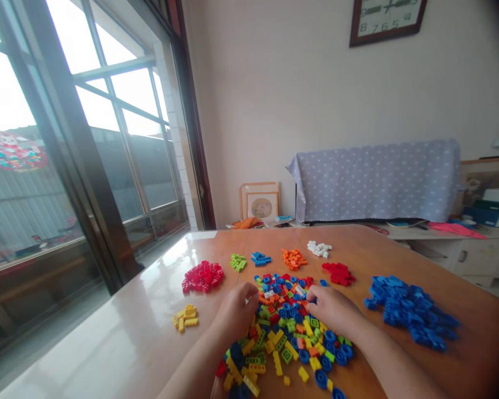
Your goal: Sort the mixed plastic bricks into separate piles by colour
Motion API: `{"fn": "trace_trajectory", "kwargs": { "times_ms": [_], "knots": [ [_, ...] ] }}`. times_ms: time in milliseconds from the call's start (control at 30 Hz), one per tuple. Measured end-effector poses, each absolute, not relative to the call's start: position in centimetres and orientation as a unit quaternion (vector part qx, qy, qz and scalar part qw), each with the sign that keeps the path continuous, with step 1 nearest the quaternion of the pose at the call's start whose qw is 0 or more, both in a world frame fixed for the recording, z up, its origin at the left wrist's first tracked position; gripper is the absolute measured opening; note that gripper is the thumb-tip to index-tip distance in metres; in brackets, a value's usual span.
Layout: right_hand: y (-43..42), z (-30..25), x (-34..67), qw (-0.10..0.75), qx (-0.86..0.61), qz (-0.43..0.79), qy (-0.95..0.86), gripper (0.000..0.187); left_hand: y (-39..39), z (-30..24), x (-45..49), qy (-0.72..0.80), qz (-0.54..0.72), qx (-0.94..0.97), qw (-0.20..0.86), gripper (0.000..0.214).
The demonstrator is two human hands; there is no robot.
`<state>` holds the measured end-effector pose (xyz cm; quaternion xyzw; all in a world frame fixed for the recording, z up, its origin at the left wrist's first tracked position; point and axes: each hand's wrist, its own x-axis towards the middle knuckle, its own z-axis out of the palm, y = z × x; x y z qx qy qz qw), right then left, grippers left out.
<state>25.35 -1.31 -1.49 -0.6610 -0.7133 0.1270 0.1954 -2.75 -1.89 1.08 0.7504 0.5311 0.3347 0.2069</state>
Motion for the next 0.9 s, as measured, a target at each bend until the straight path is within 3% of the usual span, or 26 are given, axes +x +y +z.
{"fn": "trace_trajectory", "kwargs": {
  "times_ms": [600, 900],
  "knots": [
    [-1.5, -1.2, 24.8, 0.214, -0.628, 0.149, -0.734, 0.030, -2.4, 0.7, -2.0, 0.492, 0.281, 0.811, 0.147, 0.019],
    [-1.4, -0.5, 25.9, 0.241, -0.626, 0.204, -0.713, 0.015, -2.5, 0.9, -1.9, 0.473, 0.265, 0.829, 0.140, 0.020]
  ]
}}
